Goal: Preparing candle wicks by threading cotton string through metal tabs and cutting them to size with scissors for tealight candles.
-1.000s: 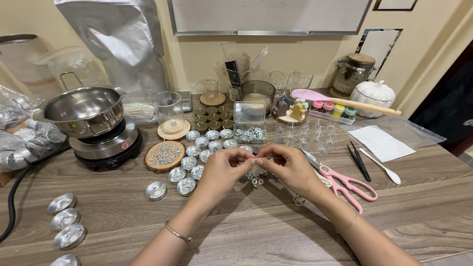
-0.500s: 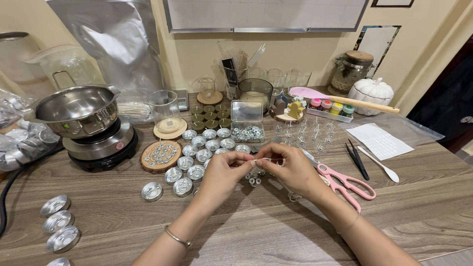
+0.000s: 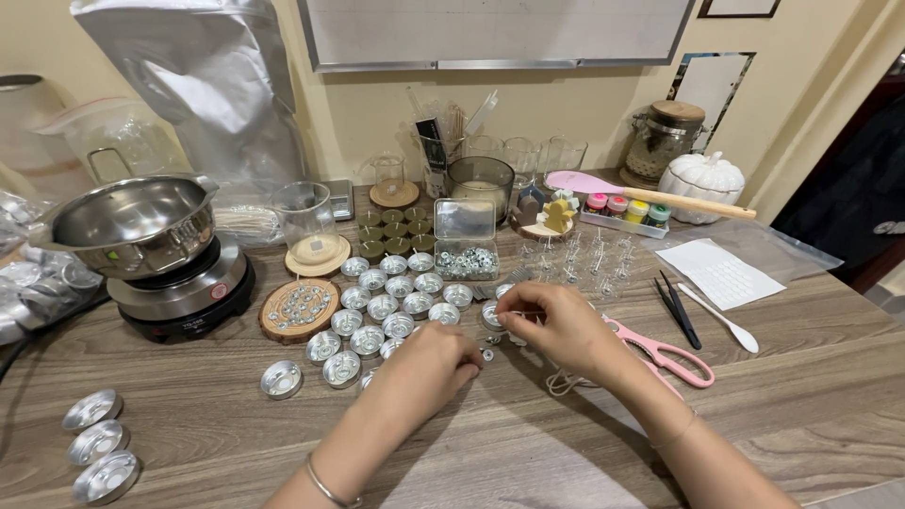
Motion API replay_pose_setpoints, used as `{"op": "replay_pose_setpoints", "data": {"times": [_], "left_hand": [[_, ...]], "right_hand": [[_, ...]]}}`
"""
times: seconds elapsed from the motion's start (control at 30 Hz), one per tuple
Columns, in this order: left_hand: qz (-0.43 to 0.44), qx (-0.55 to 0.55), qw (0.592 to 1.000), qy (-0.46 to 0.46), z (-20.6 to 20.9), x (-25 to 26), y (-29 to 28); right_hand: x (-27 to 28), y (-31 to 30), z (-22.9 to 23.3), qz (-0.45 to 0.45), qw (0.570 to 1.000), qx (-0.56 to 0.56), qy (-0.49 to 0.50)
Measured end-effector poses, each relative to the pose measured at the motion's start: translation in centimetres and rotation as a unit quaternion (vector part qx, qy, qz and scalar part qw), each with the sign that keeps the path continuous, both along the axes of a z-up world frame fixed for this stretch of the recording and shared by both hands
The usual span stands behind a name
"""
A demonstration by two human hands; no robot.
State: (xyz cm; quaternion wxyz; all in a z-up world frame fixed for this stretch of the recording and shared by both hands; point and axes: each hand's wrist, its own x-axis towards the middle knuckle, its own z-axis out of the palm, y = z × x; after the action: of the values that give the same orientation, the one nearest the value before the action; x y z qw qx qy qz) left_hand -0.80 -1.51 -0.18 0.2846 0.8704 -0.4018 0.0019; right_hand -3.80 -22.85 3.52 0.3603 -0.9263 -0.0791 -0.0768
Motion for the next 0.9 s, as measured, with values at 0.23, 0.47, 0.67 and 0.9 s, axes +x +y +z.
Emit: {"op": "replay_pose_setpoints", "data": {"times": [0.23, 0.47, 0.67, 0.9], "left_hand": [[0.085, -0.126, 0.984, 0.092, 2.3, -0.7, -0.6], [0.105, -0.328, 0.879, 0.329, 2.0, -0.3, -0.3], [0.1, -0.352, 0.906, 0.213, 1.2, 0.0, -0.5], [0.082, -0.31, 0.947, 0.019, 0.6, 0.0, -0.4]], "right_hand": [[0.0, 0.2, 0.0, 0.003, 1.0, -0.005, -0.022], [-0.5, 0.6, 0.3, -0.03, 0.997, 0.022, -0.072], [-0.8, 0.9, -0.5, 0.026, 0.977, -0.034, -0.207], [-1.2, 1.4, -0.7, 0.034, 0.942, -0.092, -0.322]]}}
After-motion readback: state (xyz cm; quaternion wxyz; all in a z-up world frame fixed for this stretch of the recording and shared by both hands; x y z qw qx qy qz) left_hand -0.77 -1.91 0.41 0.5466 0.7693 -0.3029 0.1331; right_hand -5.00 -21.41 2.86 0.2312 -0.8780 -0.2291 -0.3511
